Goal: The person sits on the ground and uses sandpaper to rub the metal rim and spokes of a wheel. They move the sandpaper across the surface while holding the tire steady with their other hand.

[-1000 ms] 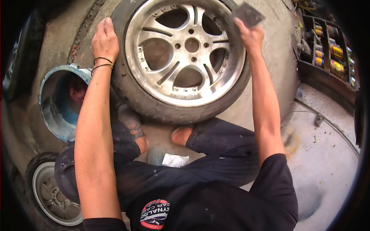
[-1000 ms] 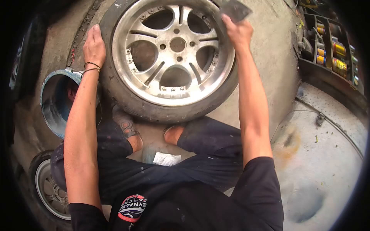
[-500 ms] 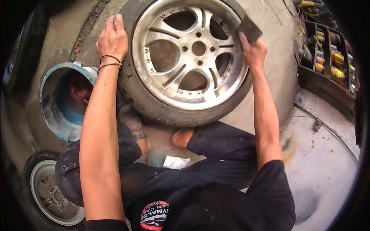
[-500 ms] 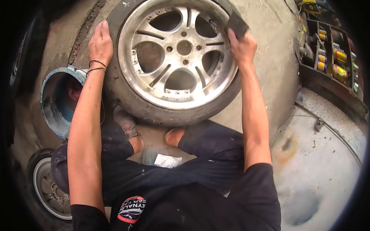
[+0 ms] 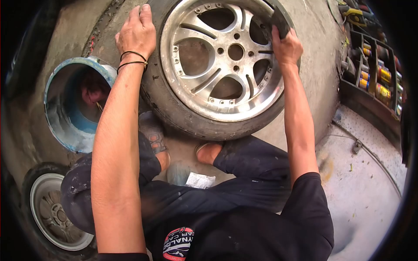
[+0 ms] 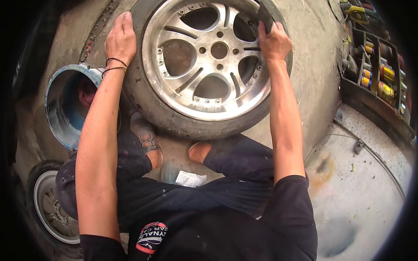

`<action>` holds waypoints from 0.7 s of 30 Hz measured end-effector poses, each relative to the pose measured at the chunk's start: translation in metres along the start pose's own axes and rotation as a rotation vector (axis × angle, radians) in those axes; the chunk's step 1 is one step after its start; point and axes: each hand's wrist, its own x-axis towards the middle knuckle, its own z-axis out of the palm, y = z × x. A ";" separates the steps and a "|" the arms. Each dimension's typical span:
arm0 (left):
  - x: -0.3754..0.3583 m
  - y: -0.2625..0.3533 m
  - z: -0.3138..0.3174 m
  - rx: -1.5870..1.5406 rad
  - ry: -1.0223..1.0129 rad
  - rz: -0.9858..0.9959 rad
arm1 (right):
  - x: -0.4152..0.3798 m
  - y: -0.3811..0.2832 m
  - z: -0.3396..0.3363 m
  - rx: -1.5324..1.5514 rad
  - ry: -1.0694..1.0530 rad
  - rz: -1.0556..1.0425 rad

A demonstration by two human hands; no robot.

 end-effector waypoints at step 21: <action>-0.001 0.006 0.000 0.059 -0.030 -0.038 | 0.023 0.011 -0.008 0.131 0.055 -0.061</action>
